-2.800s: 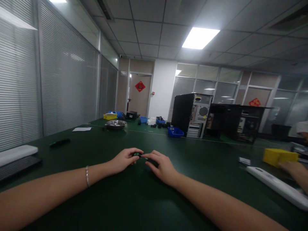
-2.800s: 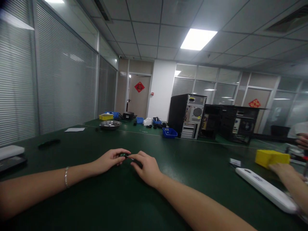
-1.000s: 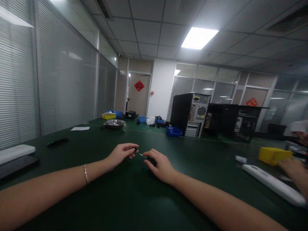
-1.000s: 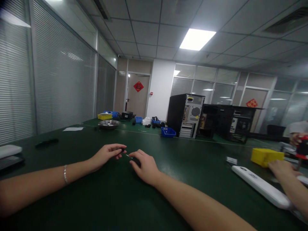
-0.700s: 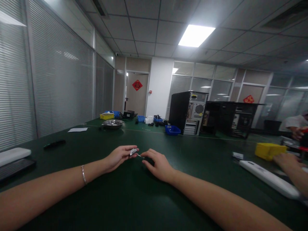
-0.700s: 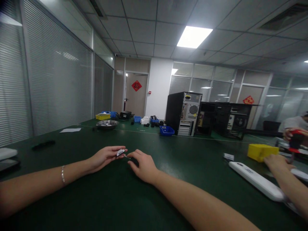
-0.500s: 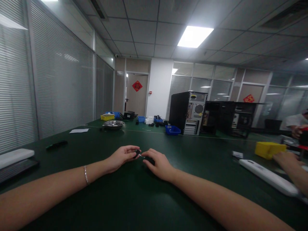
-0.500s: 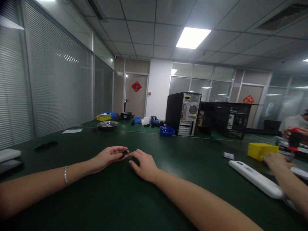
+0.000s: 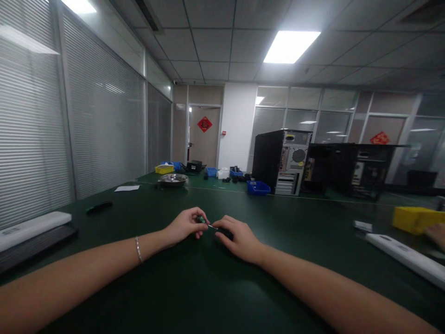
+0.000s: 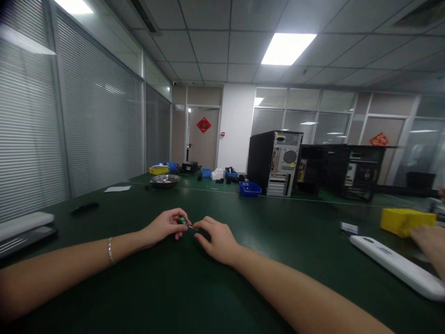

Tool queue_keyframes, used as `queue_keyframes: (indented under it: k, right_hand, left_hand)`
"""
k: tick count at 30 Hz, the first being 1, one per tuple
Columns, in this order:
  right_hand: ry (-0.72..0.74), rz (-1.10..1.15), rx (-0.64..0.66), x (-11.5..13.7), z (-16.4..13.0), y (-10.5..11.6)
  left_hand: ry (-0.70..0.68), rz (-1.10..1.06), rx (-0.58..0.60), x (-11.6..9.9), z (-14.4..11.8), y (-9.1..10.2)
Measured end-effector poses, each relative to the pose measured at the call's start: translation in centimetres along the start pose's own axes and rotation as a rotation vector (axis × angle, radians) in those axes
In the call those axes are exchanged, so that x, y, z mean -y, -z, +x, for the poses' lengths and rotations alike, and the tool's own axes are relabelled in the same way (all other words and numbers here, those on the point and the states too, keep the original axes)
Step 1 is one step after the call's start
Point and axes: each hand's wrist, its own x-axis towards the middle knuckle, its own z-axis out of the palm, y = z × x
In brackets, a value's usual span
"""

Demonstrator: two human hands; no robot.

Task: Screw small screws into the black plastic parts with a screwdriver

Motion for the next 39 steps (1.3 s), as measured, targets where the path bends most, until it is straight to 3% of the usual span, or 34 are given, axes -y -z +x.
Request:
queue_keyframes:
  k: [4,10,20,28,39]
  right_hand:
    - [-0.049,-0.004,-0.028,-0.1,0.0,0.0]
    - [-0.06,-0.005,-0.049,-0.5,0.0,-0.2]
    - [-0.072,-0.013,-0.044,-0.6,0.1,-0.2]
    - [-0.027,0.044,-0.093,-0.6,0.1,-0.3]
    - [0.002,0.095,-0.115,0.2,0.5,-0.3]
  left_hand:
    - [0.008,-0.088,0.072,0.1,0.0,0.0]
    - [-0.058,0.001,-0.006,0.2,0.2,0.3]
    - [-0.073,0.032,0.032,-1.1,-0.4,-0.1]
    - [-0.033,-0.123,-0.071,-0.3,-0.1,-0.1]
    - [-0.036,-0.261,-0.045,0.3,-0.2,0.1]
